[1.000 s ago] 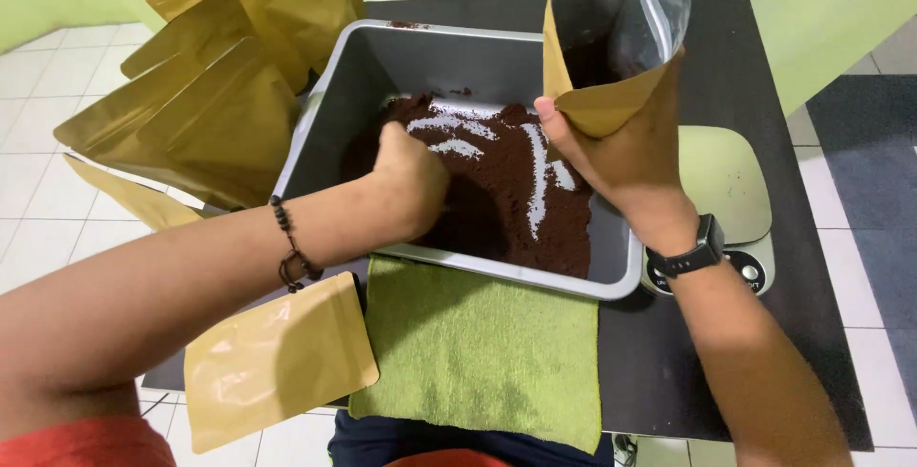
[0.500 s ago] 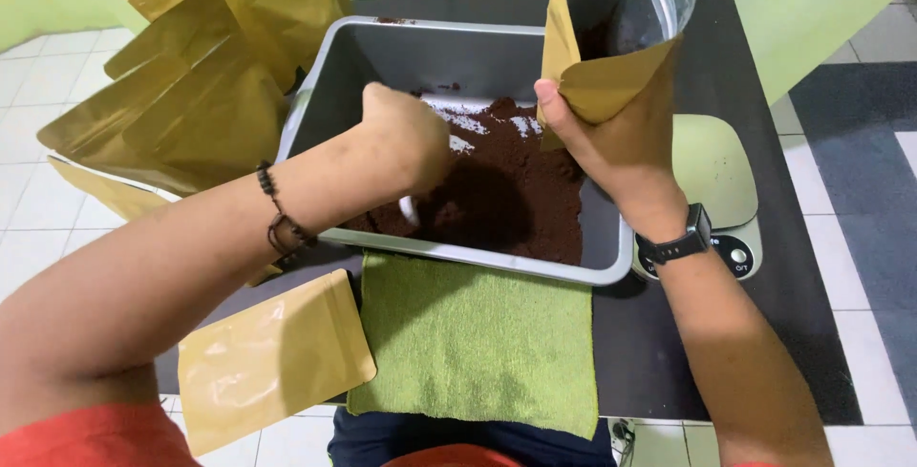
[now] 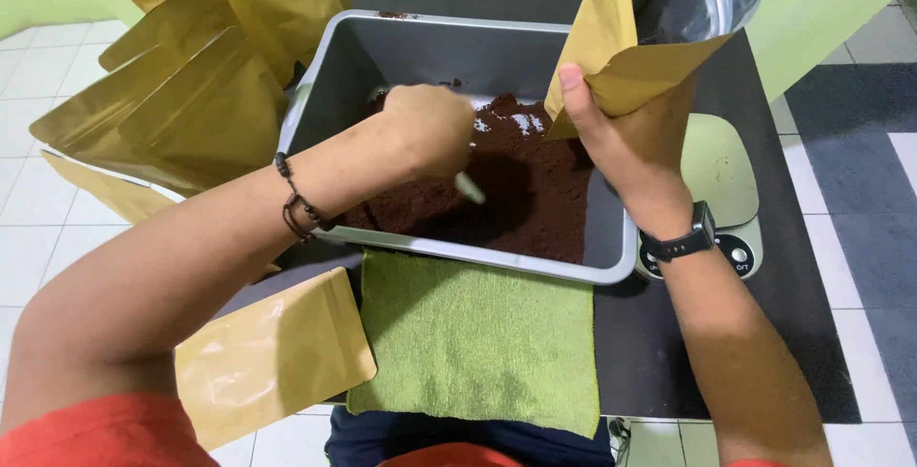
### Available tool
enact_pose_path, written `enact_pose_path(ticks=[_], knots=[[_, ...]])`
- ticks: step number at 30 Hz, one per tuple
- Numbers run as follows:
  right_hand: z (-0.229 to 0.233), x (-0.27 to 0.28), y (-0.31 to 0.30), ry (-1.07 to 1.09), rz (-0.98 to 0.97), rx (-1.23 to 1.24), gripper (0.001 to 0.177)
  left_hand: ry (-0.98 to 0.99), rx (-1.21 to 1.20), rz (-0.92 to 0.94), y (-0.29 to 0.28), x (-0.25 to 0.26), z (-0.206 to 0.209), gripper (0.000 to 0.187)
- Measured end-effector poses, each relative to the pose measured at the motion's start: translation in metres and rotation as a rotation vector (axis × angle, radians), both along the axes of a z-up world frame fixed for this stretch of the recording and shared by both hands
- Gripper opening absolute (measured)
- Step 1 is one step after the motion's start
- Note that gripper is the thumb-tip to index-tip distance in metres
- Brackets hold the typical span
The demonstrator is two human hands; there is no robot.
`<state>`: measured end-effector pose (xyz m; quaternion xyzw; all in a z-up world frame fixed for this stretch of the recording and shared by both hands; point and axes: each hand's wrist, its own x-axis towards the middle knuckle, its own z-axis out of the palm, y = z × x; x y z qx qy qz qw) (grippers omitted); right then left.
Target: Filling a coffee bag with ground coffee using a spoon and a digital scale to reach a specific weight.
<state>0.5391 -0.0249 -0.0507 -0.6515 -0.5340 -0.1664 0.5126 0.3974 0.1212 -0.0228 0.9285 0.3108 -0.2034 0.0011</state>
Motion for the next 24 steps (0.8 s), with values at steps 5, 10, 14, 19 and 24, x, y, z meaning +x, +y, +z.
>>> enact_pose_path(ticks=[5,10,14,19,24], knots=[[0.002,0.000,-0.002,0.036,0.027,0.019,0.044,0.379,-0.103,-0.072,-0.025,0.003,0.010,0.037],[0.000,0.002,-0.002,0.001,0.023,0.041,0.040,-0.020,-0.186,-0.099,-0.014,0.028,-0.037,0.028],[-0.001,0.002,-0.002,-0.047,0.000,0.076,0.038,-0.206,-0.085,-0.066,0.003,0.030,-0.035,0.041],[0.003,0.000,-0.001,-0.001,0.066,0.090,0.034,-0.009,-0.276,-0.187,-0.009,0.013,0.002,0.043],[-0.005,0.005,-0.003,-0.062,-0.063,0.062,0.044,-0.384,-0.340,-0.524,-0.011,0.030,-0.050,0.028]])
